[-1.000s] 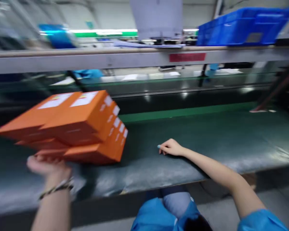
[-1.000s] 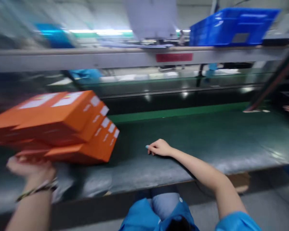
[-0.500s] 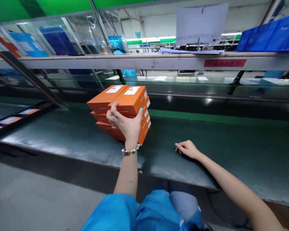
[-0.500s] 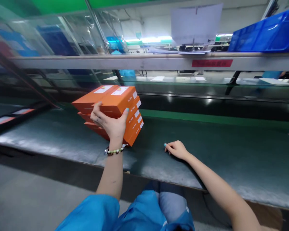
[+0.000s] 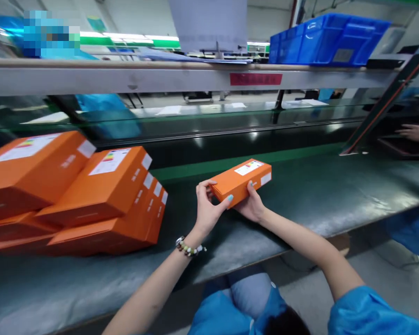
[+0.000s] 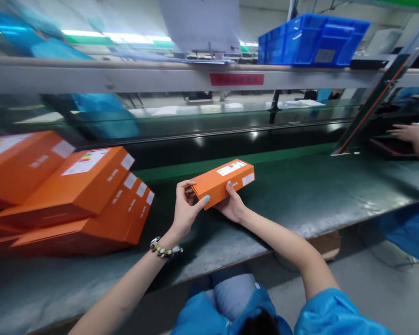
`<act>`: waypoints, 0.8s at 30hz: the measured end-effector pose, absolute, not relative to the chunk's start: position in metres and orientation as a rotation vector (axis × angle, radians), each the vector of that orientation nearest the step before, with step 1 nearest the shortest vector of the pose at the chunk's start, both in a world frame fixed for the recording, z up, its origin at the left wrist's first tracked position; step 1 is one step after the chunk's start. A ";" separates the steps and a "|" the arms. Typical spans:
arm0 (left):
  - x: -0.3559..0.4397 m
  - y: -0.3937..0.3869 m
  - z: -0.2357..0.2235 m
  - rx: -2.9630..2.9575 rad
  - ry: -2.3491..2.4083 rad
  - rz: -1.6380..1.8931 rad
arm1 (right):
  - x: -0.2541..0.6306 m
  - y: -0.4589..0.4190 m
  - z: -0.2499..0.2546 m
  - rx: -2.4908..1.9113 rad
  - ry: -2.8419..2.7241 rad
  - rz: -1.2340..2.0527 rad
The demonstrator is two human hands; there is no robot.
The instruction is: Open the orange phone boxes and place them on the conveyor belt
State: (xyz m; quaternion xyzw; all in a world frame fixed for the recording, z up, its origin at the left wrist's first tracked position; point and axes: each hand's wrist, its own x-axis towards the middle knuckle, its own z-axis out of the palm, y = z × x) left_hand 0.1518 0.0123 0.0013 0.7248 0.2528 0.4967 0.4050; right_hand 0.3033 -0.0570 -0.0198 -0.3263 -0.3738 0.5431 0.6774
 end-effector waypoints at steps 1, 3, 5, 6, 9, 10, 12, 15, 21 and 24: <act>0.158 0.018 -0.007 1.783 0.608 1.147 | 0.306 -0.055 -0.022 -0.768 -0.796 1.179; 0.164 0.029 -0.017 1.728 0.551 1.008 | 0.313 -0.050 -0.026 -0.836 -0.743 1.102; 0.165 0.040 -0.020 1.642 0.501 0.925 | 0.319 -0.045 -0.031 -0.901 -0.743 1.042; 0.163 0.044 -0.020 1.582 0.488 0.887 | 0.321 -0.043 -0.033 -0.935 -0.763 1.021; 0.156 0.050 -0.023 1.444 0.513 0.815 | 0.322 -0.045 -0.039 -1.034 -0.903 0.976; 0.154 0.051 -0.024 1.416 0.527 0.793 | 0.321 -0.047 -0.040 -1.065 -0.964 0.959; 0.149 0.051 -0.026 1.346 0.523 0.759 | 0.318 -0.052 -0.039 -1.118 -1.068 0.931; 0.144 0.052 -0.025 1.258 0.476 0.684 | 0.315 -0.057 -0.034 -1.213 -1.234 0.826; 0.141 0.053 -0.020 1.250 0.407 0.524 | 0.313 -0.060 -0.019 -1.299 -1.585 0.581; 0.141 0.048 -0.020 1.198 0.379 0.477 | 0.314 -0.061 -0.013 -1.267 -1.610 0.578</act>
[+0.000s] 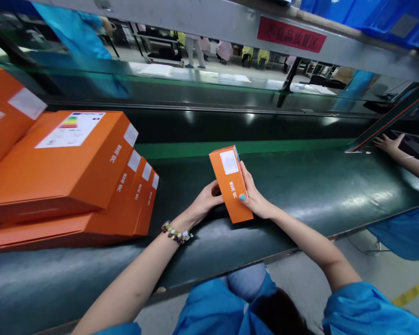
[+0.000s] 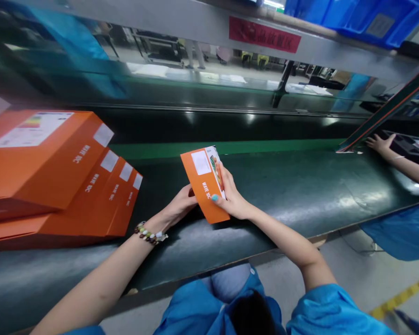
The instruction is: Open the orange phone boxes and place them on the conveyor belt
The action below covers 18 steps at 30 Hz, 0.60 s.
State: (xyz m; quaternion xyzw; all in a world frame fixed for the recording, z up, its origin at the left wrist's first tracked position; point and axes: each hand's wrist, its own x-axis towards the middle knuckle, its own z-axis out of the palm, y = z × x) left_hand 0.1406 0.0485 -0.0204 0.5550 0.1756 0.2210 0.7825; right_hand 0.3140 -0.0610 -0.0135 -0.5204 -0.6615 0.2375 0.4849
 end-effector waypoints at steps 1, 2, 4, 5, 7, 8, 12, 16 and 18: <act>0.141 0.046 -0.021 1.165 0.370 0.482 | 0.315 -0.061 -0.012 -1.261 -1.574 0.593; 0.142 0.043 -0.022 1.126 0.366 0.492 | 0.316 -0.061 -0.010 -1.252 -1.517 0.622; 0.144 0.037 -0.023 1.045 0.382 0.510 | 0.320 -0.060 -0.005 -1.204 -1.371 0.731; 0.146 0.034 -0.023 1.011 0.405 0.522 | 0.322 -0.060 -0.002 -1.167 -1.297 0.800; 0.150 0.029 -0.023 0.972 0.459 0.548 | 0.327 -0.058 0.003 -1.096 -1.176 0.911; 0.152 0.027 -0.023 0.964 0.480 0.565 | 0.330 -0.058 0.006 -1.071 -1.133 0.941; 0.153 0.023 -0.023 0.944 0.523 0.635 | 0.353 -0.058 0.018 -1.054 -1.083 0.947; 0.148 0.035 -0.029 0.865 0.556 0.649 | 0.391 -0.064 0.026 -1.316 -1.176 0.487; 0.147 0.046 -0.033 0.826 0.558 0.692 | 0.402 -0.067 0.023 -1.656 -1.239 0.144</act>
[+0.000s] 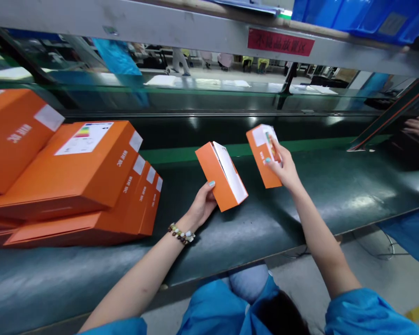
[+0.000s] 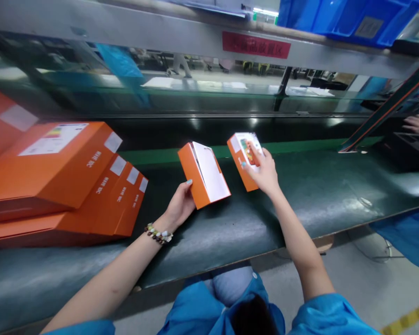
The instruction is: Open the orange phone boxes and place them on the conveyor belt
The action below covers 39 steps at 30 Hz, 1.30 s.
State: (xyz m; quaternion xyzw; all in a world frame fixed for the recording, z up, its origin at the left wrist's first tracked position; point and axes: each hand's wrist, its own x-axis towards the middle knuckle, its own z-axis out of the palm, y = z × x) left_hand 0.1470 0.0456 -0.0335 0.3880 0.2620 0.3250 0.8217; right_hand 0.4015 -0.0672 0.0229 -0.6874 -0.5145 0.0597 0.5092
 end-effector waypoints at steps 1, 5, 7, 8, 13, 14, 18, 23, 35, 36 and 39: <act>0.148 0.051 -0.036 0.823 0.563 0.743 | 0.403 -0.068 0.019 -1.825 -1.279 0.021; 0.150 0.064 -0.045 0.942 0.696 1.008 | 0.379 -0.068 0.001 -2.080 -1.657 -0.046; 0.151 0.062 -0.047 1.039 0.747 1.015 | 0.362 -0.068 -0.006 -1.997 -1.897 -0.026; 0.151 0.059 -0.047 1.097 0.734 0.991 | 0.356 -0.067 -0.010 -1.943 -1.995 -0.023; 0.154 0.051 -0.042 1.290 0.662 0.926 | 0.362 -0.054 -0.021 -1.809 -2.254 -0.103; 0.154 0.052 -0.043 1.300 0.695 0.924 | 0.370 -0.052 -0.021 -1.796 -2.277 -0.128; 0.156 0.056 -0.052 1.307 0.779 0.918 | 0.402 -0.053 -0.022 -1.791 -2.320 -0.225; 0.167 0.057 -0.059 1.316 0.783 0.977 | 0.400 -0.050 -0.034 -1.780 -2.172 -0.381; 0.161 0.074 -0.074 1.469 0.920 1.019 | 0.432 0.154 -0.014 -1.866 -2.129 -0.126; 0.162 0.074 -0.076 1.503 0.924 1.013 | 0.434 0.165 -0.010 -1.878 -2.136 -0.102; 0.165 0.074 -0.078 1.554 0.900 0.991 | 0.427 0.179 -0.005 -1.928 -2.112 -0.098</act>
